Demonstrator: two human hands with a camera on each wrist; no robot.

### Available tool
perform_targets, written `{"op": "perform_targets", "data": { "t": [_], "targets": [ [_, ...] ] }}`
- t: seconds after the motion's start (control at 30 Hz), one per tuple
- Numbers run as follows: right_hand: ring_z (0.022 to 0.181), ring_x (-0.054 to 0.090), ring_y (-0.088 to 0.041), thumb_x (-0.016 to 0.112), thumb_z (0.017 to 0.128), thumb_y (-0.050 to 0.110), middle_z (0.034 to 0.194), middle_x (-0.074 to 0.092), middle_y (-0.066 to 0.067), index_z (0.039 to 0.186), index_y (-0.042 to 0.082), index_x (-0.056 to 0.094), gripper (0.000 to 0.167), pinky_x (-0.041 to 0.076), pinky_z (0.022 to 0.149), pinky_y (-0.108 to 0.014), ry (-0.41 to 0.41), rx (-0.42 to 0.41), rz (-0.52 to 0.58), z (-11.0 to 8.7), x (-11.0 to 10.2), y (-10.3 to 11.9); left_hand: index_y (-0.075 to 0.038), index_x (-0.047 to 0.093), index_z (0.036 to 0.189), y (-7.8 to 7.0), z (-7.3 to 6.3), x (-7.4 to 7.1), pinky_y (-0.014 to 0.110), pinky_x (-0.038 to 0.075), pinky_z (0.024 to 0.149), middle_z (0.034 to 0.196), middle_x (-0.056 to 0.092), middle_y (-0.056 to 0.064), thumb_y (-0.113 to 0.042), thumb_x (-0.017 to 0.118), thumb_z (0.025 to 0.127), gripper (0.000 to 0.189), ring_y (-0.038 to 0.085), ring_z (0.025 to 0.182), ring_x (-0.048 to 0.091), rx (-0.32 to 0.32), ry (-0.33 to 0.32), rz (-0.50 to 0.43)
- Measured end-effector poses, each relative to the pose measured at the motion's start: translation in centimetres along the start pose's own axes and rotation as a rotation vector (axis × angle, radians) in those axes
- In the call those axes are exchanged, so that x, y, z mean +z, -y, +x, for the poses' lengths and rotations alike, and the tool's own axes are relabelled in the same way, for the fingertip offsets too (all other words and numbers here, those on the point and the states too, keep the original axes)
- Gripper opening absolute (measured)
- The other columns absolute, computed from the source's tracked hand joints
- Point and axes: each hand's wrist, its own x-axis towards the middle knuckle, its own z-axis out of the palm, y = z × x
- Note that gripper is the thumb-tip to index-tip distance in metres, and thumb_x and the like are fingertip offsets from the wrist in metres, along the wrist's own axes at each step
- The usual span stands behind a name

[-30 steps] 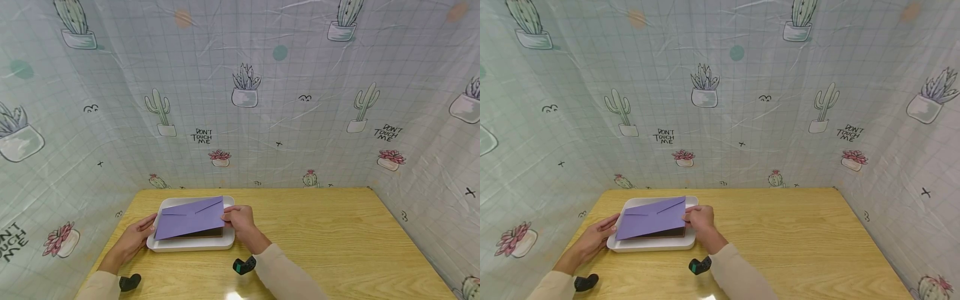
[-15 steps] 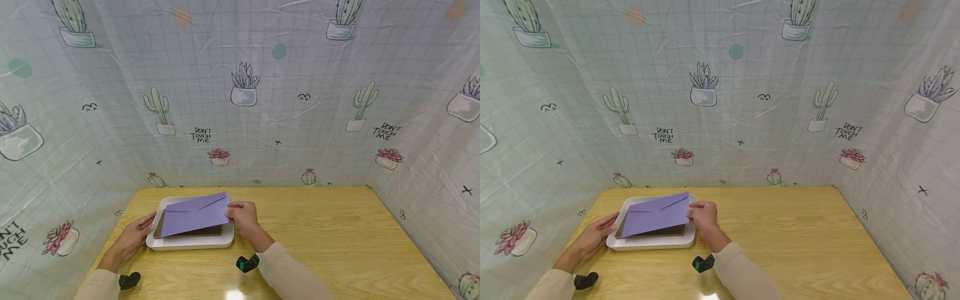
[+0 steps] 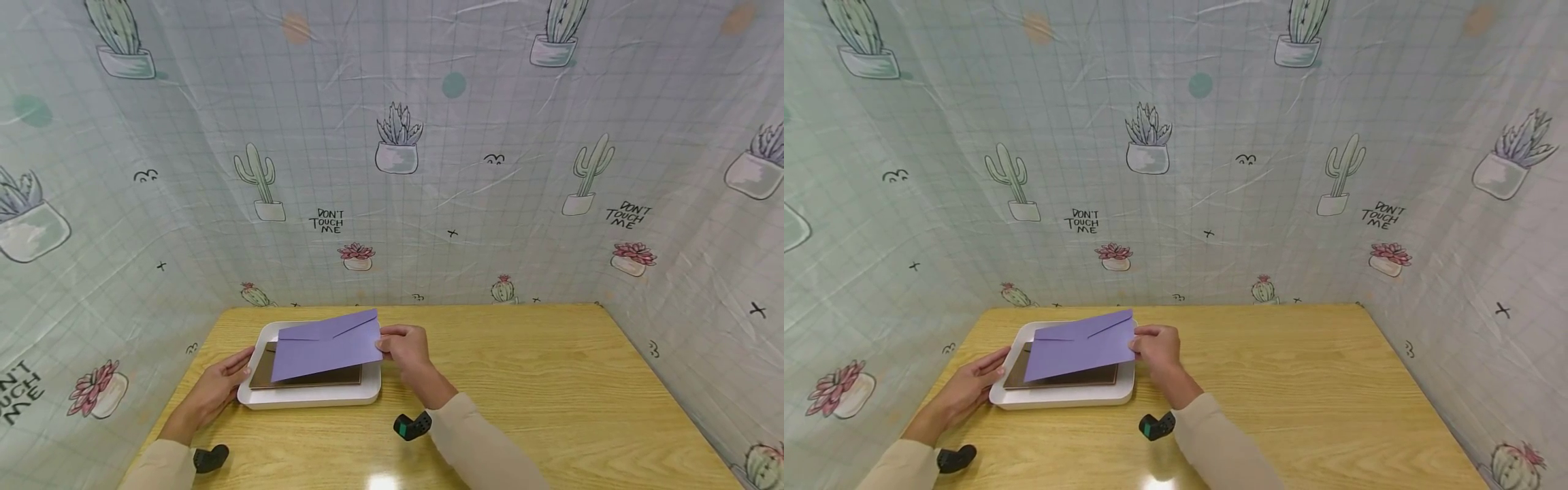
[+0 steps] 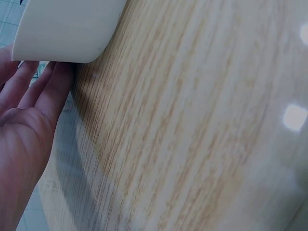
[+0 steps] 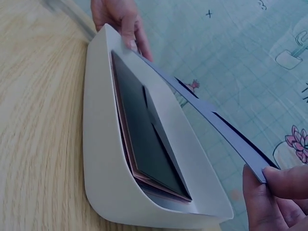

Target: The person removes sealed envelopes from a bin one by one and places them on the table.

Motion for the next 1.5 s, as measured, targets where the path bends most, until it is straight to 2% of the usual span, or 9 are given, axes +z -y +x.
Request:
{"op": "perform_targets", "data": {
  "t": [0.13,0.27,0.37,0.8,1.13,1.5],
  "targets": [
    [0.071,0.070,-0.013,0.076,0.085,-0.006,0.094,0.078,-0.017,0.109,-0.005,0.078,0.024,0.065,0.071,-0.032,-0.005,-0.007,0.004,0.1,-0.6,0.2,-0.007,0.011,0.168,0.0,0.0,0.1,0.045,0.045,0.118,0.174,0.009,0.023,-0.013,0.042,0.113,0.063,0.044,0.159,0.017,-0.013,-0.008,0.014],
    [0.069,0.069,-0.013,0.076,0.085,-0.006,0.094,0.078,-0.018,0.109,-0.006,0.077,0.025,0.063,0.067,-0.029,-0.010,-0.017,0.004,0.3,-1.2,0.3,-0.008,0.010,0.168,0.1,0.1,0.1,0.052,0.034,0.121,0.174,0.009,0.022,-0.013,0.041,0.113,0.063,0.044,0.160,0.016,-0.020,-0.009,0.016],
    [0.070,0.069,-0.014,0.075,0.085,-0.006,0.095,0.078,-0.019,0.110,-0.006,0.077,0.025,0.062,0.064,-0.026,-0.009,-0.027,0.008,0.4,-1.7,0.2,-0.007,0.011,0.168,0.1,0.2,0.1,0.053,0.032,0.121,0.174,0.010,0.022,-0.012,0.041,0.113,0.063,0.045,0.159,0.016,-0.015,-0.008,0.014],
    [0.073,0.070,-0.013,0.076,0.084,-0.008,0.095,0.078,-0.017,0.111,-0.007,0.076,0.027,0.062,0.065,-0.026,-0.027,-0.012,0.030,0.9,-3.1,0.3,-0.008,0.010,0.168,0.2,0.1,0.2,0.050,0.033,0.118,0.174,0.010,0.022,-0.011,0.041,0.113,0.063,0.045,0.160,0.015,-0.014,-0.015,0.026],
    [0.070,0.068,-0.013,0.076,0.084,-0.006,0.089,0.078,-0.010,0.109,-0.005,0.078,0.025,0.064,0.074,-0.036,-0.047,0.006,0.020,1.5,-4.4,0.1,-0.008,0.010,0.168,-0.1,0.0,0.3,0.050,0.031,0.118,0.174,0.010,0.022,-0.011,0.041,0.113,0.063,0.045,0.160,0.015,-0.016,-0.008,0.015],
    [0.067,0.067,-0.012,0.077,0.085,-0.006,0.087,0.079,-0.009,0.110,-0.006,0.077,0.025,0.062,0.070,-0.033,-0.051,0.024,0.023,1.9,-5.7,0.1,-0.008,0.010,0.168,0.0,-0.1,0.3,0.051,0.032,0.119,0.174,0.009,0.022,-0.012,0.042,0.113,0.064,0.045,0.160,0.015,-0.019,-0.009,0.017]
  ]
}}
